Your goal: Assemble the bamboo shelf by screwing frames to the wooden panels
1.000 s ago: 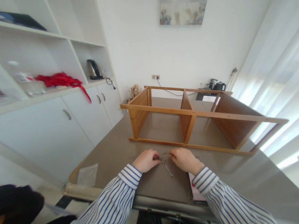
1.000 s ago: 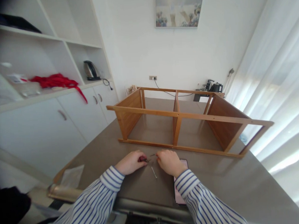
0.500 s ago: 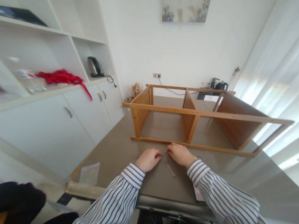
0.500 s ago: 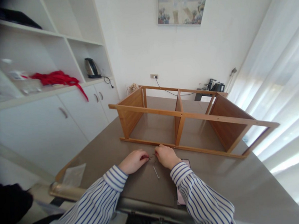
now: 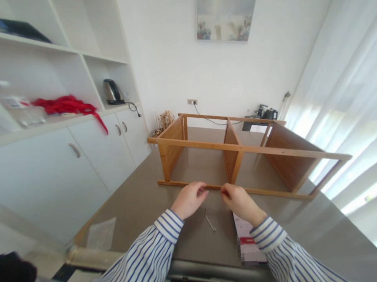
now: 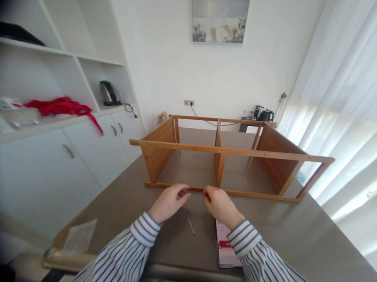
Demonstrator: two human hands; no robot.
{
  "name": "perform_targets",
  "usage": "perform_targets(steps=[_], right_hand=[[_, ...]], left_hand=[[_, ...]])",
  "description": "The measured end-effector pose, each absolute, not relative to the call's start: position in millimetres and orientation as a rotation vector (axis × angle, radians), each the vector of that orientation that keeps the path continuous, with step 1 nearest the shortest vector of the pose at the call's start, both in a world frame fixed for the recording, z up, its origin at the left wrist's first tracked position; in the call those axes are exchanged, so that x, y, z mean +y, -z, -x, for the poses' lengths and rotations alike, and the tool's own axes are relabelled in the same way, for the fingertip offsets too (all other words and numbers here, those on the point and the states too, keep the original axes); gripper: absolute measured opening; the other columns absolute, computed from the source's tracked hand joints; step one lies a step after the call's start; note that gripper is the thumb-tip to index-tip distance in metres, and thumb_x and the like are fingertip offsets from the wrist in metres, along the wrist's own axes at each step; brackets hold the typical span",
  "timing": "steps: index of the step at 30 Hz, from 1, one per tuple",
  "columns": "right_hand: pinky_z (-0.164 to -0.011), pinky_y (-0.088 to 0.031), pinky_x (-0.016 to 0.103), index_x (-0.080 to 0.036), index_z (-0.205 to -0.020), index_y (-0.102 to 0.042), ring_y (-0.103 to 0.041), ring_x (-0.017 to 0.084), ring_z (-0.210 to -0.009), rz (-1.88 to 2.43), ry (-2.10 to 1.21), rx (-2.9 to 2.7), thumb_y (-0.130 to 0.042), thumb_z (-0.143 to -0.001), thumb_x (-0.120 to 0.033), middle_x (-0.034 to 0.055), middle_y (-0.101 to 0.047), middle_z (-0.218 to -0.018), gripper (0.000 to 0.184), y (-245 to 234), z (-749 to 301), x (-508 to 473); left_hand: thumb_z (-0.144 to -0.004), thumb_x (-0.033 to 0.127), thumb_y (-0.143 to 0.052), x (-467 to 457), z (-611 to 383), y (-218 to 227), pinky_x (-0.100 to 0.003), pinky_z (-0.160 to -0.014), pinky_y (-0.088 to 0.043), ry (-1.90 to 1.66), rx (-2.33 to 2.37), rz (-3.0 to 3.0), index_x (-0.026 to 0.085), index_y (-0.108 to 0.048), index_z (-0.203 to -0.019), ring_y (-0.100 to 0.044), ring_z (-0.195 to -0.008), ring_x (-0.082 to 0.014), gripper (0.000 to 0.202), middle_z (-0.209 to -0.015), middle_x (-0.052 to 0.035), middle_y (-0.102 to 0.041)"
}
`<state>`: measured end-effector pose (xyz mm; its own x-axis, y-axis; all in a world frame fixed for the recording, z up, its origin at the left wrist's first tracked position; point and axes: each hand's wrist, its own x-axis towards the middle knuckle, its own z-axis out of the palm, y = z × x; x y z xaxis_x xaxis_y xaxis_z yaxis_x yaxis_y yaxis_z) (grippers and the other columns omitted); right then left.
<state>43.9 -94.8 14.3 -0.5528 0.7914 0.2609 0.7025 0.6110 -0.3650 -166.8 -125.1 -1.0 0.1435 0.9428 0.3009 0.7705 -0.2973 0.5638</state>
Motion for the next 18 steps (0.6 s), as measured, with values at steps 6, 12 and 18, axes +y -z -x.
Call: perform_targets(steps=[6,12,18], right_hand=[[-0.071,-0.048,0.026,-0.018,-0.097,-0.062,-0.062,0.015,-0.078,1.127,-0.256,-2.145,-0.045,-0.087,-0.021,0.0058,-0.067,-0.089,0.020,-40.8,-75.7,-91.1],[-0.066,-0.051,0.028,-0.019,-0.093,-0.063,-0.063,0.016,-0.073,1.060,-0.173,-1.856,-0.049,-0.087,-0.029,0.0049,-0.068,-0.083,0.019,-71.8,-102.8,-81.6],[-0.073,-0.051,0.031,-0.019,-0.096,-0.062,-0.063,0.018,-0.080,0.997,0.093,-1.718,-0.048,-0.088,-0.031,0.0066,-0.067,-0.090,0.019,-112.3,-109.8,-67.9]], left_hand=[[-0.087,0.036,-0.048,-76.9,121.6,-28.8,-0.029,-0.079,-0.051,-1.227,1.575,-2.030,0.018,-0.061,-0.104,-0.065,-0.084,-0.0169,0.028,-0.095,-0.0060,-0.069],[-0.085,0.036,-0.053,-40.5,85.9,-45.2,-0.030,-0.081,-0.052,-1.428,1.478,-1.978,0.018,-0.059,-0.105,-0.065,-0.087,-0.0167,0.028,-0.100,-0.0064,-0.068],[-0.081,0.037,-0.059,-19.6,81.6,-42.6,-0.030,-0.077,-0.054,-1.472,1.382,-1.937,0.017,-0.060,-0.101,-0.065,-0.084,-0.0165,0.029,-0.095,-0.0053,-0.068]])
